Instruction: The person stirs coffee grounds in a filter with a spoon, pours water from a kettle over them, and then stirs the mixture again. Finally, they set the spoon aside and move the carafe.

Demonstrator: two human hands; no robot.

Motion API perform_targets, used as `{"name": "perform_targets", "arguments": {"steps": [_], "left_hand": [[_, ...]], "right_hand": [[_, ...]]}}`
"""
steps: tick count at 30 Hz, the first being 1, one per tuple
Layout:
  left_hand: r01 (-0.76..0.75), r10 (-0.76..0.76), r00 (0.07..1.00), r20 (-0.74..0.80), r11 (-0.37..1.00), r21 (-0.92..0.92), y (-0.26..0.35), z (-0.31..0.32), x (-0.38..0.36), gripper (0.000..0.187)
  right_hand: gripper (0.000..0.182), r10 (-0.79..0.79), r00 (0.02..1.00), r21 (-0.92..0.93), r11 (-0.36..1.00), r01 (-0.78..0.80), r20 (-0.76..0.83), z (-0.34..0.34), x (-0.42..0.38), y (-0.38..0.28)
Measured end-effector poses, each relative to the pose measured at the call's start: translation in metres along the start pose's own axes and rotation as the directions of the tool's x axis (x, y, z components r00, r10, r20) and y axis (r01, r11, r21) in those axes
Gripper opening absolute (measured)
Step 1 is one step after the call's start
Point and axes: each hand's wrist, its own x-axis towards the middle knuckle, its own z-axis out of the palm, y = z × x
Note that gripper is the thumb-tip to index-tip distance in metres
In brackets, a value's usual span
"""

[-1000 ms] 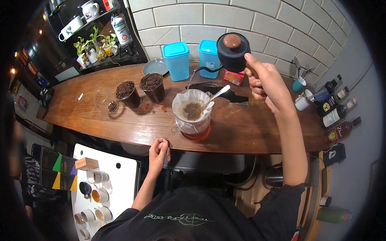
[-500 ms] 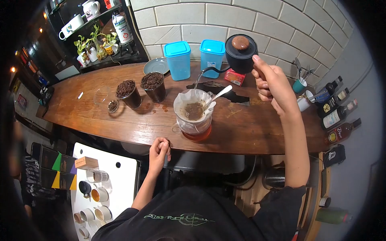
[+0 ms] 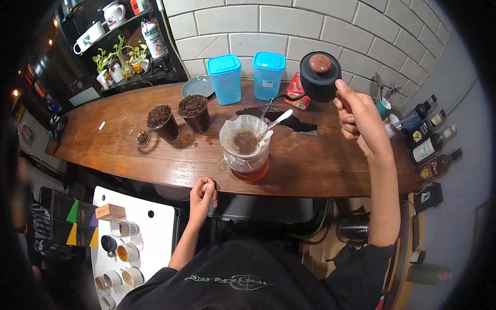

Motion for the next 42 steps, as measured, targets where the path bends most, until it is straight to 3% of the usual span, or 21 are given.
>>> {"name": "perform_targets", "arguments": {"steps": [5,17,22,37,42], "left_hand": [[-0.001,0.001,1.0,0.007,1.0,-0.001,0.0,0.0,0.0,0.012],[0.026,-0.02,0.996,0.081,0.997,-0.066,-0.002,-0.01,-0.001,0.012],[0.041,-0.04,0.999,0.008,0.994,-0.098,0.013,0.0,-0.02,0.011],[0.072,-0.083,0.988,-0.13,0.994,-0.088,0.005,0.042,-0.104,0.012],[0.112,-0.122,0.982,-0.145,0.991,-0.073,-0.004,0.054,-0.14,0.013]], "right_hand": [[0.044,0.009,1.0,0.015,1.0,-0.009,-0.016,-0.002,-0.006,-0.001],[0.043,0.1,0.98,0.19,0.973,-0.132,0.173,-0.006,0.007,0.003],[0.041,0.123,0.939,0.315,0.921,-0.228,0.321,-0.018,0.011,0.01],[0.032,0.073,0.907,0.378,0.893,-0.245,0.416,-0.068,-0.027,0.022],[0.03,0.074,0.926,0.376,0.899,-0.222,0.371,-0.08,-0.046,0.041]]}}
